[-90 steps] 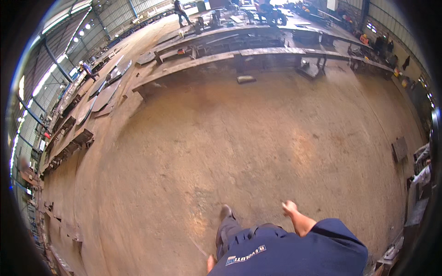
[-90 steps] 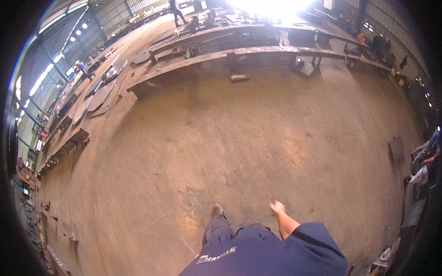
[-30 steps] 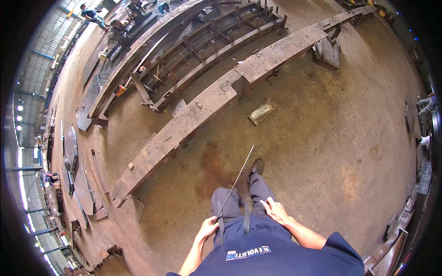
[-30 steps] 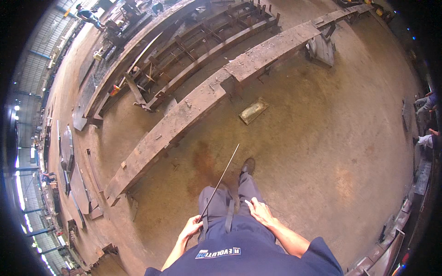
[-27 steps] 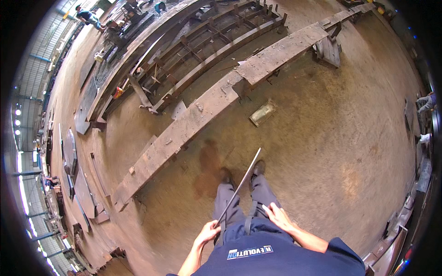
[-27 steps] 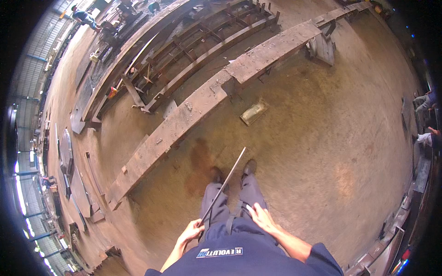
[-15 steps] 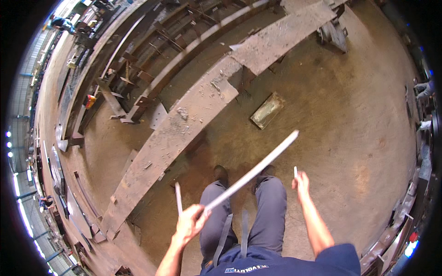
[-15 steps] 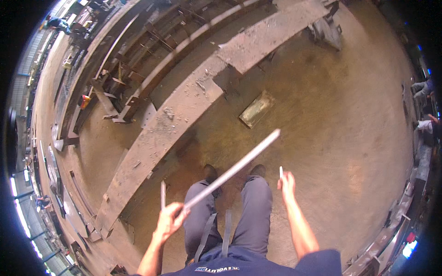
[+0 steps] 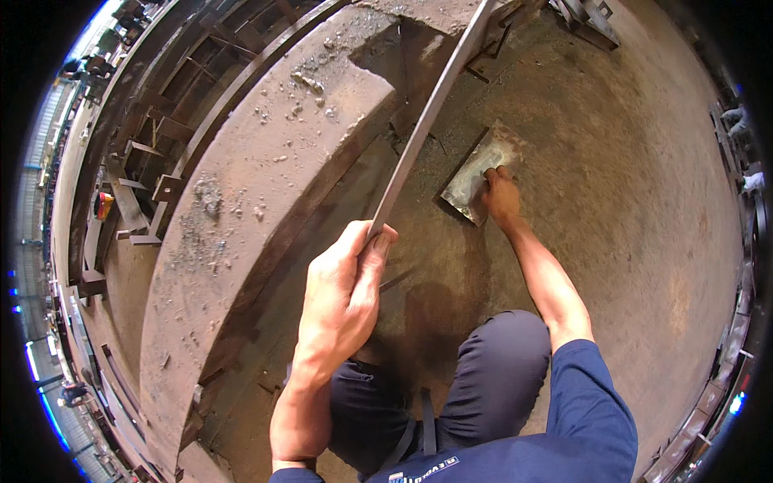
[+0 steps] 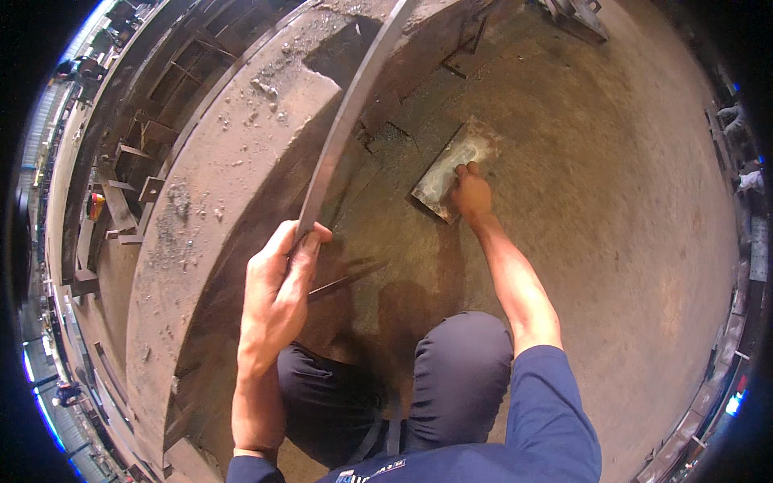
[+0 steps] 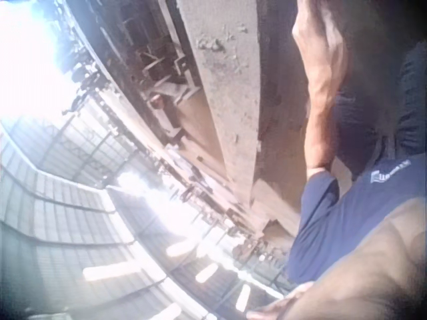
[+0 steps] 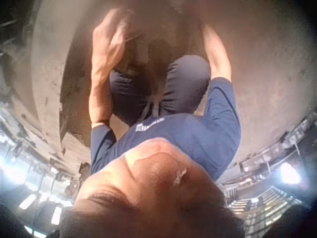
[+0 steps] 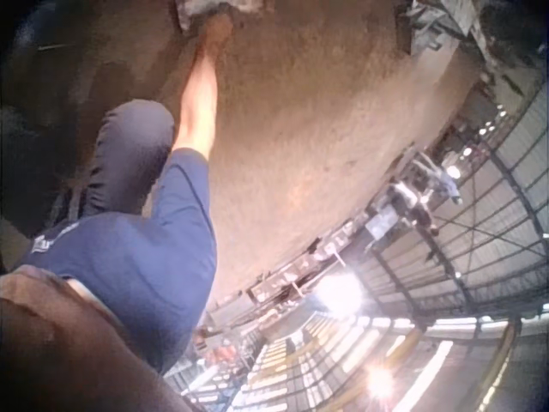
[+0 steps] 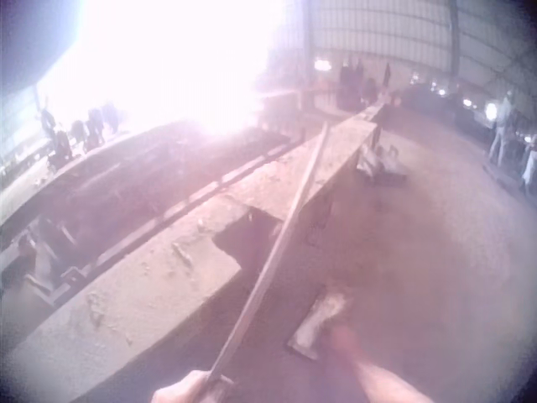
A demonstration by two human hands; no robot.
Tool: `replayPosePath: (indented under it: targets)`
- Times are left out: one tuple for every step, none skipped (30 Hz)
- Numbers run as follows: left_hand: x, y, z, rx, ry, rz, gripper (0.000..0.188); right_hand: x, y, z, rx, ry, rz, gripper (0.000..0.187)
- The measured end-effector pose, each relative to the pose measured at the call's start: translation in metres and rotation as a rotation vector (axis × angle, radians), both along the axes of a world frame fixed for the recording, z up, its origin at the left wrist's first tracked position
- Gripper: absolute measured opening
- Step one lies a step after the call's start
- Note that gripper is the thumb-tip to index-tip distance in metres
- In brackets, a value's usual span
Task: The person walks through a metal fabrication workshop, picks up a metal rod, and uses a sanding block to clean a section of a large metal sheet. They then use a ruler and marker to measure and mark lines on the metal sheet.
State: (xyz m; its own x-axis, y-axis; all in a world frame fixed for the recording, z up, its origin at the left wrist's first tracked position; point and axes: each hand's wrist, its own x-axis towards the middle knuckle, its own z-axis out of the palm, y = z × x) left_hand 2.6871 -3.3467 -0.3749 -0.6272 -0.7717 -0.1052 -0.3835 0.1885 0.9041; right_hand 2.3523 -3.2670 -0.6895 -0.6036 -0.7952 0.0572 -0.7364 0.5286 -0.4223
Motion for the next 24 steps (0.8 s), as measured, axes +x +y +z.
replayPosePath:
  targets:
    - [0.002, 0.000, -0.006, 0.001, 0.032, -0.012, 0.017, 0.000, -0.001, -0.004, 0.005, 0.024, 0.028, 0.028]
    - [0.000, -0.001, -0.001, 0.030, 0.066, -0.002, 0.017, -0.001, 0.000, -0.009, -0.056, 0.027, 0.061, 0.029]
    - [-0.002, -0.002, 0.002, 0.063, 0.096, 0.007, 0.017, -0.002, 0.006, -0.016, -0.112, 0.027, 0.095, 0.029]
    - [-0.003, -0.005, 0.002, 0.046, 0.123, -0.007, 0.017, -0.002, 0.010, -0.022, -0.169, 0.026, 0.131, 0.029]
    - [-0.001, -0.004, 0.003, 0.045, 0.120, -0.007, 0.017, 0.002, 0.013, -0.025, -0.179, -0.042, 0.131, 0.030]
    - [0.002, -0.002, 0.005, 0.044, 0.116, -0.007, 0.016, 0.006, 0.015, -0.026, -0.188, -0.110, 0.131, 0.032]
    - [0.005, -0.001, 0.006, 0.042, 0.111, -0.007, 0.016, 0.009, 0.014, -0.027, -0.197, -0.180, 0.130, 0.033]
    - [0.009, 0.001, 0.005, 0.032, 0.107, -0.011, 0.016, 0.005, 0.019, -0.030, -0.229, -0.211, 0.098, 0.034]
    - [0.011, 0.005, 0.005, 0.022, 0.105, -0.013, 0.016, 0.000, 0.025, -0.033, -0.262, -0.244, 0.065, 0.035]
    - [0.014, 0.006, 0.006, 0.032, 0.086, -0.014, 0.016, -0.004, 0.031, -0.036, -0.295, -0.277, 0.030, 0.037]
    - [0.019, 0.006, 0.008, 0.028, 0.065, -0.014, 0.016, -0.004, 0.031, -0.030, -0.280, -0.271, 0.014, 0.037]
    - [0.024, 0.006, 0.005, 0.006, 0.049, -0.017, 0.016, -0.007, 0.033, -0.021, -0.264, -0.261, -0.002, 0.038]
    - [0.030, 0.004, 0.004, 0.001, 0.039, -0.018, 0.016, -0.006, 0.030, -0.015, -0.249, -0.254, -0.018, 0.038]
    - [0.032, 0.003, 0.002, 0.007, 0.036, -0.032, 0.016, -0.011, 0.034, -0.015, -0.223, -0.195, -0.004, 0.039]
    - [0.034, 0.003, -0.001, 0.012, 0.031, -0.047, 0.016, -0.015, 0.035, -0.015, -0.197, -0.138, 0.009, 0.041]
    - [0.035, 0.003, -0.003, 0.027, 0.021, -0.041, 0.016, -0.019, 0.038, -0.016, -0.171, -0.083, 0.021, 0.042]
    - [0.034, 0.003, -0.002, 0.046, 0.009, -0.038, 0.015, -0.017, 0.038, -0.014, -0.164, 0.042, 0.039, 0.044]
    - [0.038, 0.004, -0.002, 0.066, -0.010, -0.026, 0.014, -0.004, 0.031, -0.016, -0.154, 0.159, 0.064, 0.046]
    - [0.040, 0.004, -0.001, 0.085, -0.029, -0.015, 0.012, 0.009, 0.024, -0.017, -0.143, 0.276, 0.088, 0.048]
    - [0.041, 0.005, -0.001, 0.101, -0.038, -0.010, 0.013, 0.017, 0.016, -0.024, -0.116, 0.323, 0.062, 0.052]
    - [0.041, 0.007, 0.000, 0.117, -0.048, -0.005, 0.013, 0.022, 0.014, -0.029, -0.118, 0.346, 0.058, 0.051]
    - [0.041, 0.009, 0.003, 0.133, -0.056, 0.001, 0.013, 0.026, 0.013, -0.032, -0.119, 0.370, 0.054, 0.051]
    - [0.038, 0.012, 0.004, 0.155, -0.064, 0.003, 0.013, 0.026, 0.016, -0.036, -0.113, 0.394, 0.047, 0.051]
    - [0.036, 0.013, 0.007, 0.192, -0.072, -0.012, 0.014, 0.024, 0.020, -0.038, -0.112, 0.415, 0.031, 0.050]
